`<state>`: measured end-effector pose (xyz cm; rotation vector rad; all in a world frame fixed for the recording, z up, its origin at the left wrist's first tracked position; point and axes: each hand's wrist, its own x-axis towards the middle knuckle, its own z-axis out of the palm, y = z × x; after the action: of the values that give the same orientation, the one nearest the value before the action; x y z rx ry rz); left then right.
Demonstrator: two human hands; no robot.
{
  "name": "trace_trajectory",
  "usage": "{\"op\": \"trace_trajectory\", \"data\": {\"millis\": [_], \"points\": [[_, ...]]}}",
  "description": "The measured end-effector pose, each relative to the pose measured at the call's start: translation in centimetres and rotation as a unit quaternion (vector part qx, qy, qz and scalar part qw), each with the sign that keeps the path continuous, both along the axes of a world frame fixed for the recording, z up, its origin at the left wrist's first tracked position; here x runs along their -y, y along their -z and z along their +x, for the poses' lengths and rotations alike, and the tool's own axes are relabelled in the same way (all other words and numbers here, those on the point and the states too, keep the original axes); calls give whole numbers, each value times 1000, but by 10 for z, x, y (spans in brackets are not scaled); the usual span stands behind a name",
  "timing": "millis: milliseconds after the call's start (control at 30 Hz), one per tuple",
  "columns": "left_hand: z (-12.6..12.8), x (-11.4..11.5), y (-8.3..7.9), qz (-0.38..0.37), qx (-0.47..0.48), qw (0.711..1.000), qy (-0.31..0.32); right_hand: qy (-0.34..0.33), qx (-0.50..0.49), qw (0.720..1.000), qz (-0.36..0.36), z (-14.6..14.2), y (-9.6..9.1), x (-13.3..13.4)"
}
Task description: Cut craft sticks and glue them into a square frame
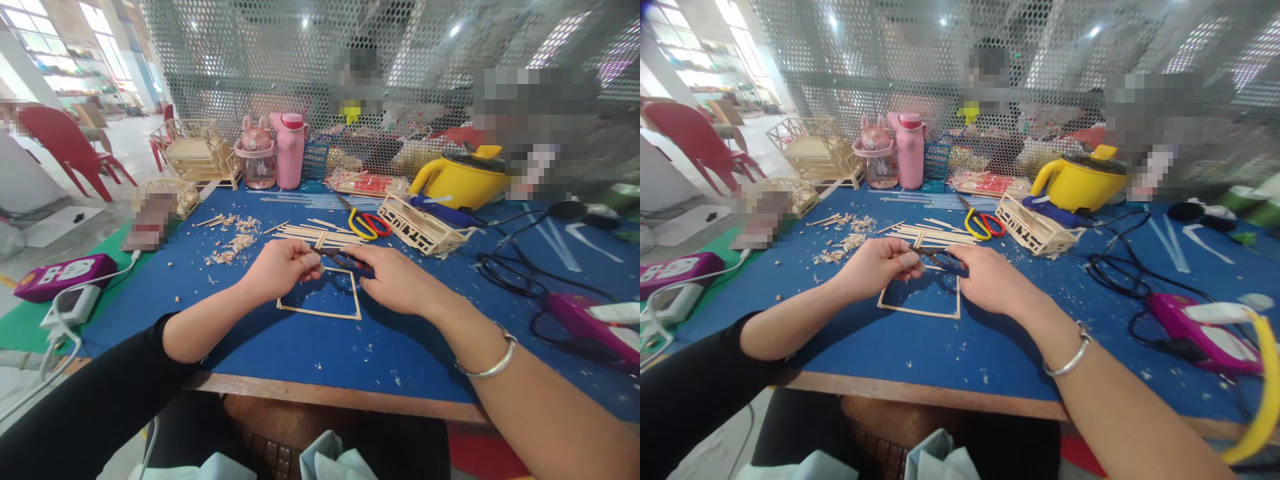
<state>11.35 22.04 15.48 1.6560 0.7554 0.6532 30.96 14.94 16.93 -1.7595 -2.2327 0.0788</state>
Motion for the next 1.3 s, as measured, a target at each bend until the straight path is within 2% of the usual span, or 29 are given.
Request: {"op": "trace_trajectory", "data": {"millis": [233,400,600,700,867,1067,1167,1300], "points": [[-2,-2,-3,3,14,1000,5,-7,-14,1000,8,-5,7,-2],[-4,-6,-3,-14,18,1000,19,17,14,999,23,-13,11,-3],[-7,-9,1,116,-26,993,6,30,17,998,53,-15,10,-3],[-7,-6,-1,136,-11,990,20,36,6,998,52,-15,7,-1],[-8,0,-5,135,-3,990,43,7,-28,999,28,-14,6,3],[-8,0,-1,117,-1,992,48,-35,-83,996,-21,-5,3,-1],[-5,2,0,101,0,994,50,-59,-101,992,-43,0,2,-4],[0,5,0,43,18,998,31,-44,-104,993,-39,0,4,-6]]}}
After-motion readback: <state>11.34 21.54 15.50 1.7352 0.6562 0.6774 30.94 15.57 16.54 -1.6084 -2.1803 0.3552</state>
